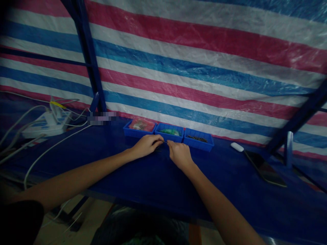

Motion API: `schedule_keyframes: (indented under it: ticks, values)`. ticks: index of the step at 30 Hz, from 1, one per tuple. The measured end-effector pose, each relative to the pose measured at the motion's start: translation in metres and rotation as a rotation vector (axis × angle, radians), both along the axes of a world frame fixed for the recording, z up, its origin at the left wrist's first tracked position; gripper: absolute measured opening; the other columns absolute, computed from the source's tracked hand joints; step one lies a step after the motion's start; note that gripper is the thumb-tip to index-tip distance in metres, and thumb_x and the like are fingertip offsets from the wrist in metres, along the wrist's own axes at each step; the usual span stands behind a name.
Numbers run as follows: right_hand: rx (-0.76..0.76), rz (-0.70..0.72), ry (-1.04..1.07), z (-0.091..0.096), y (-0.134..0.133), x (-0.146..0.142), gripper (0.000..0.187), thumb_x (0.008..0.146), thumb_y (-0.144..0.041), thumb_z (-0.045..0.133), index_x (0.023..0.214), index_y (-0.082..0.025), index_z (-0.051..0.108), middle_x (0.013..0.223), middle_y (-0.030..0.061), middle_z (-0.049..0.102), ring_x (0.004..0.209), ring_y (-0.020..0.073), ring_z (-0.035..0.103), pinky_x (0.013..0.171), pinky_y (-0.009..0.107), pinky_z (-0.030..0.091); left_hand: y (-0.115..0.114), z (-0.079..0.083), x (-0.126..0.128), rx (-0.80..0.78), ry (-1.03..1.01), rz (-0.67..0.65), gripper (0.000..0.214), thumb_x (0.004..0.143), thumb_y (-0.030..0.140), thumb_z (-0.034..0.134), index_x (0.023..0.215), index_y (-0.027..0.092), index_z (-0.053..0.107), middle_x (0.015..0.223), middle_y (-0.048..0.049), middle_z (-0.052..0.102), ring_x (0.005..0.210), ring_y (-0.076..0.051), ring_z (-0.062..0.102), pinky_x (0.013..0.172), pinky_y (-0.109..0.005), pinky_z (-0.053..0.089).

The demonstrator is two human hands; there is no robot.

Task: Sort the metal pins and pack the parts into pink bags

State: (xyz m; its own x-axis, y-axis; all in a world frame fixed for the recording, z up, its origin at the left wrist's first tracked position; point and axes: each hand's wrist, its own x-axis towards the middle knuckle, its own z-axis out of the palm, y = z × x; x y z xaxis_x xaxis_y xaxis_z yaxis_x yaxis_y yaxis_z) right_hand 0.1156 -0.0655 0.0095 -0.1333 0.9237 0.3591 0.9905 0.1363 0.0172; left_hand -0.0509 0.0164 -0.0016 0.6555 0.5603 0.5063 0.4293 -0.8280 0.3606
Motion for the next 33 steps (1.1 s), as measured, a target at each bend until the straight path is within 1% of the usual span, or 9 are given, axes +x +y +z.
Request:
schedule_keyframes:
  ticks: [4, 8, 16, 18, 20, 22, 27, 33]
  values:
    - [0.002, -0.014, 0.006, 0.0006, -0.0007, -0.0006, 0.036, 0.095, -0.027, 0.035, 0.122, -0.023, 0.059, 0.100, 0.0073, 0.072, 0.088, 0.0186, 0.068, 0.077, 0.024, 0.047, -0.0026, 0.0015, 0.0000, -0.006, 0.006, -0.022, 0.019, 0.091, 0.023, 0.044, 0.092, 0.019, 0.063, 0.086, -0.0018, 0.069, 0.080, -0.015, 0.063, 0.071, -0.024, 0.044]
    - [-0.008, -0.031, -0.009, 0.0009, -0.0005, -0.0013, 0.037, 0.095, -0.027, 0.034, 0.123, -0.022, 0.058, 0.101, 0.0082, 0.071, 0.089, 0.0188, 0.068, 0.077, 0.025, 0.048, -0.0064, 0.0024, 0.0008, -0.045, 0.026, -0.002, 0.020, 0.091, 0.020, 0.042, 0.089, 0.017, 0.062, 0.079, -0.0016, 0.067, 0.074, -0.014, 0.062, 0.066, -0.024, 0.043]
    - [0.012, -0.027, -0.001, 0.0000, 0.0002, -0.0006, 0.037, 0.095, -0.027, 0.034, 0.122, -0.022, 0.058, 0.102, 0.0080, 0.071, 0.088, 0.0185, 0.068, 0.077, 0.025, 0.048, -0.0071, 0.0023, 0.0014, -0.068, 0.061, 0.003, 0.025, 0.093, 0.021, 0.036, 0.087, 0.017, 0.060, 0.076, -0.0013, 0.065, 0.070, -0.014, 0.061, 0.064, -0.024, 0.042]
    - [0.014, -0.026, 0.003, -0.0002, 0.0001, -0.0005, 0.036, 0.095, -0.027, 0.034, 0.122, -0.022, 0.058, 0.102, 0.0083, 0.071, 0.089, 0.0182, 0.068, 0.078, 0.025, 0.048, -0.0081, 0.0031, 0.0013, -0.062, 0.048, 0.008, 0.023, 0.093, 0.023, 0.038, 0.090, 0.018, 0.060, 0.078, -0.0012, 0.065, 0.072, -0.014, 0.061, 0.065, -0.024, 0.042]
    - [0.014, -0.022, 0.008, -0.0001, -0.0001, -0.0006, 0.036, 0.095, -0.025, 0.034, 0.121, -0.021, 0.059, 0.102, 0.0083, 0.071, 0.090, 0.0178, 0.067, 0.079, 0.024, 0.047, -0.0089, 0.0036, 0.0011, -0.058, 0.023, 0.016, 0.018, 0.092, 0.026, 0.043, 0.098, 0.018, 0.058, 0.078, -0.0006, 0.065, 0.072, -0.014, 0.061, 0.064, -0.024, 0.042]
    - [0.005, -0.018, 0.009, 0.0001, -0.0004, -0.0009, 0.035, 0.095, -0.025, 0.034, 0.120, -0.021, 0.059, 0.101, 0.0080, 0.071, 0.089, 0.0175, 0.068, 0.079, 0.024, 0.047, -0.0088, 0.0036, 0.0009, -0.061, 0.002, 0.017, 0.018, 0.089, 0.026, 0.048, 0.104, 0.019, 0.055, 0.077, 0.0003, 0.065, 0.070, -0.014, 0.061, 0.063, -0.024, 0.042]
    - [-0.018, -0.015, -0.001, 0.0005, -0.0009, -0.0020, 0.035, 0.095, -0.025, 0.034, 0.118, -0.021, 0.060, 0.099, 0.0075, 0.071, 0.088, 0.0183, 0.068, 0.076, 0.024, 0.047, -0.0065, 0.0023, 0.0003, -0.030, -0.013, -0.019, 0.012, 0.089, 0.023, 0.047, 0.094, 0.019, 0.058, 0.083, -0.0007, 0.066, 0.074, -0.014, 0.061, 0.065, -0.023, 0.042]
    - [-0.014, -0.024, -0.030, 0.0001, -0.0011, -0.0023, 0.035, 0.095, -0.026, 0.033, 0.118, -0.021, 0.060, 0.099, 0.0081, 0.071, 0.086, 0.0186, 0.068, 0.074, 0.025, 0.047, -0.0068, 0.0040, 0.0003, -0.035, 0.002, -0.017, 0.015, 0.089, 0.021, 0.046, 0.089, 0.018, 0.061, 0.078, -0.0004, 0.065, 0.072, -0.013, 0.060, 0.064, -0.023, 0.041]
